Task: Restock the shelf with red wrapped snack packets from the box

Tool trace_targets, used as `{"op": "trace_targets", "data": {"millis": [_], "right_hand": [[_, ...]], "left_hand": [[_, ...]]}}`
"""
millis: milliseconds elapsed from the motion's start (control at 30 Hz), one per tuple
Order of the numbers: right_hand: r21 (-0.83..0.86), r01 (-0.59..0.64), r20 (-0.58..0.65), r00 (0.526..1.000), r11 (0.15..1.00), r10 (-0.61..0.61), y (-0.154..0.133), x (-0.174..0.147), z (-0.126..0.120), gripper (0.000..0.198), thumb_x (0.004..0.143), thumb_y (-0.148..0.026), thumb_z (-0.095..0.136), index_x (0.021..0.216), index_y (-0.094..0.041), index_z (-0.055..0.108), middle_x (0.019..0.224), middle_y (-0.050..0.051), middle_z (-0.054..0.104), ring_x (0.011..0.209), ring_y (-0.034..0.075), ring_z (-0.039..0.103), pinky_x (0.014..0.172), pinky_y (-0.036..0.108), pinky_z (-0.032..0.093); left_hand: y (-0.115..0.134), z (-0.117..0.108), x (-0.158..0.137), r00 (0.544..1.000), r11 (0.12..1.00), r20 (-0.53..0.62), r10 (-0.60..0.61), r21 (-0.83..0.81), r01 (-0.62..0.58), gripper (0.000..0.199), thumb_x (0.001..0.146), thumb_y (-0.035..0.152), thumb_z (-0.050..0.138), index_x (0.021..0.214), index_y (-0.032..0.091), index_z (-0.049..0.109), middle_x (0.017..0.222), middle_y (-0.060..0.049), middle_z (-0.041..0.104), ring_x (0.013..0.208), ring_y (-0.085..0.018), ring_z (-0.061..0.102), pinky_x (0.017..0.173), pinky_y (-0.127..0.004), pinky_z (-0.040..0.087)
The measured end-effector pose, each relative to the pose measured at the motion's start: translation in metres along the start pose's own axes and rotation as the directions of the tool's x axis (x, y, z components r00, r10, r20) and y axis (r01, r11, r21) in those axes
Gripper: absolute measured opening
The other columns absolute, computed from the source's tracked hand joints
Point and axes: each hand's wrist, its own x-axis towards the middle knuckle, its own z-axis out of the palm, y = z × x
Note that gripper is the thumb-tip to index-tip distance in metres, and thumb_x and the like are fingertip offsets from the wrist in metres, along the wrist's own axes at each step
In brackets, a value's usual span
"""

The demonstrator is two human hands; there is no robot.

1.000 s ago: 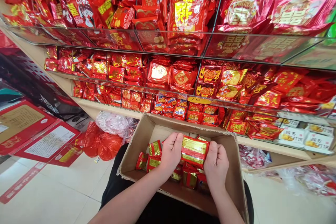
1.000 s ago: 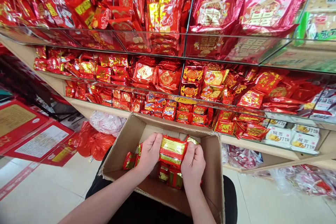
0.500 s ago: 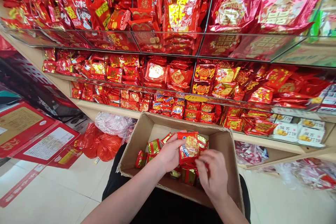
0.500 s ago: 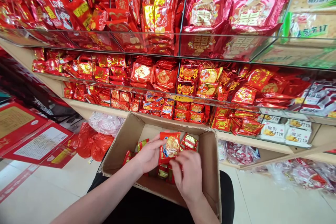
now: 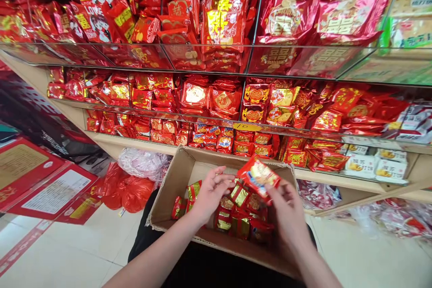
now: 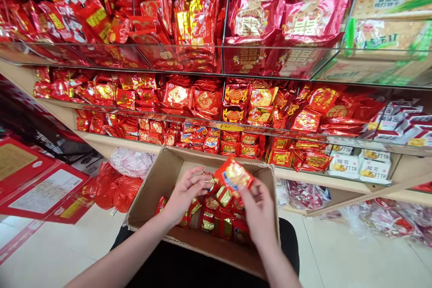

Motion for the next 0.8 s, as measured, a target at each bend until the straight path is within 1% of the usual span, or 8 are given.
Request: {"op": "trace_targets", "data": {"millis": [100, 167, 267, 333, 433, 567, 700, 800], "right_hand": [[-0.023, -0.042, -0.114, 0.993, 0.999, 0.040, -0.024, 0.051, -0.025, 0.067, 0.057, -0.031, 0.072, 0.115, -0.025, 0.040, 0.077, 0.000, 0.060, 0.058, 0.011, 0.056, 0.047, 0.021, 0.047], [-0.091, -0.141, -0.041, 0.990, 0.986, 0.138, -0.037, 0.087, -0.035, 0.063, 0.056, -0.026, 0.071, 0.112, -0.026, 0.044, 0.073, -0.001, 0.060, 0.054, 0.010, 0.054, 0.044, 0.019, 0.045], [-0.310, -0.160, 0.106, 0.974, 0.937, 0.201, -0.045, 0.131, -0.037, 0.053, 0.058, -0.025, 0.068, 0.108, -0.029, 0.050, 0.076, -0.002, 0.059, 0.052, 0.008, 0.050, 0.040, 0.017, 0.041], [-0.472, -0.067, 0.251, 0.946, 0.879, 0.206, -0.041, 0.153, -0.029, 0.047, 0.061, -0.030, 0.065, 0.106, -0.028, 0.054, 0.077, 0.000, 0.059, 0.052, 0.009, 0.049, 0.040, 0.018, 0.040], [-0.539, 0.153, 0.426, 0.898, 0.828, 0.112, -0.024, 0.180, -0.012, 0.038, 0.065, -0.039, 0.058, 0.097, -0.020, 0.060, 0.079, 0.003, 0.061, 0.065, 0.013, 0.054, 0.055, 0.027, 0.045], [-0.553, 0.364, 0.470, 0.879, 0.750, -0.081, 0.007, 0.208, 0.009, 0.034, 0.064, -0.042, 0.057, 0.088, -0.017, 0.062, 0.091, 0.006, 0.061, 0.092, 0.019, 0.053, 0.081, 0.034, 0.039], [-0.636, 0.468, 0.470, 0.865, 0.613, -0.173, 0.024, 0.230, 0.017, 0.028, 0.055, -0.035, 0.070, 0.073, -0.017, 0.061, 0.072, 0.006, 0.061, 0.079, 0.023, 0.056, 0.078, 0.038, 0.039], [-0.687, 0.498, 0.433, 0.865, 0.529, -0.253, 0.024, 0.245, 0.023, 0.023, 0.072, -0.036, 0.060, 0.076, -0.014, 0.058, 0.077, 0.004, 0.059, 0.076, 0.016, 0.056, 0.076, 0.036, 0.042]], "left_hand": [[0.010, -0.040, 0.008, 0.973, 0.890, -0.036, 0.227, 0.413, -0.192, 0.026, 0.078, 0.027, 0.050, 0.102, 0.019, 0.046, 0.089, -0.004, 0.062, 0.082, -0.014, 0.058, 0.077, -0.030, 0.044], [0.021, -0.068, 0.014, 0.916, 0.676, -0.041, 0.399, 0.688, -0.264, 0.021, 0.079, 0.027, 0.046, 0.098, 0.020, 0.052, 0.095, -0.004, 0.061, 0.091, -0.016, 0.055, 0.083, -0.033, 0.041], [0.038, -0.104, 0.024, 0.821, 0.299, 0.010, 0.570, 0.929, -0.218, 0.021, 0.079, 0.026, 0.045, 0.095, 0.019, 0.055, 0.098, -0.005, 0.059, 0.098, -0.019, 0.051, 0.090, -0.036, 0.036], [0.044, -0.121, 0.031, 0.817, 0.172, 0.003, 0.576, 0.977, -0.124, 0.022, 0.078, 0.026, 0.044, 0.097, 0.018, 0.055, 0.100, -0.006, 0.057, 0.100, -0.020, 0.049, 0.091, -0.037, 0.035], [0.039, -0.138, 0.036, 0.875, 0.139, -0.065, 0.480, 0.990, -0.002, 0.026, 0.079, 0.028, 0.043, 0.099, 0.015, 0.053, 0.101, -0.008, 0.055, 0.100, -0.021, 0.048, 0.090, -0.036, 0.036], [0.021, -0.150, 0.035, 0.957, 0.202, -0.100, 0.272, 0.978, 0.044, 0.028, 0.079, 0.029, 0.043, 0.101, 0.016, 0.052, 0.096, -0.007, 0.053, 0.093, -0.018, 0.051, 0.085, -0.031, 0.039], [0.011, -0.149, 0.031, 0.954, 0.180, -0.201, 0.221, 0.970, 0.163, 0.025, 0.080, 0.027, 0.041, 0.101, 0.019, 0.053, 0.094, -0.006, 0.049, 0.082, -0.016, 0.054, 0.076, -0.029, 0.042], [0.011, -0.145, 0.030, 0.945, 0.107, -0.222, 0.239, 0.974, 0.202, 0.023, 0.081, 0.028, 0.040, 0.097, 0.019, 0.054, 0.095, -0.006, 0.047, 0.080, -0.016, 0.054, 0.074, -0.028, 0.041]]}}
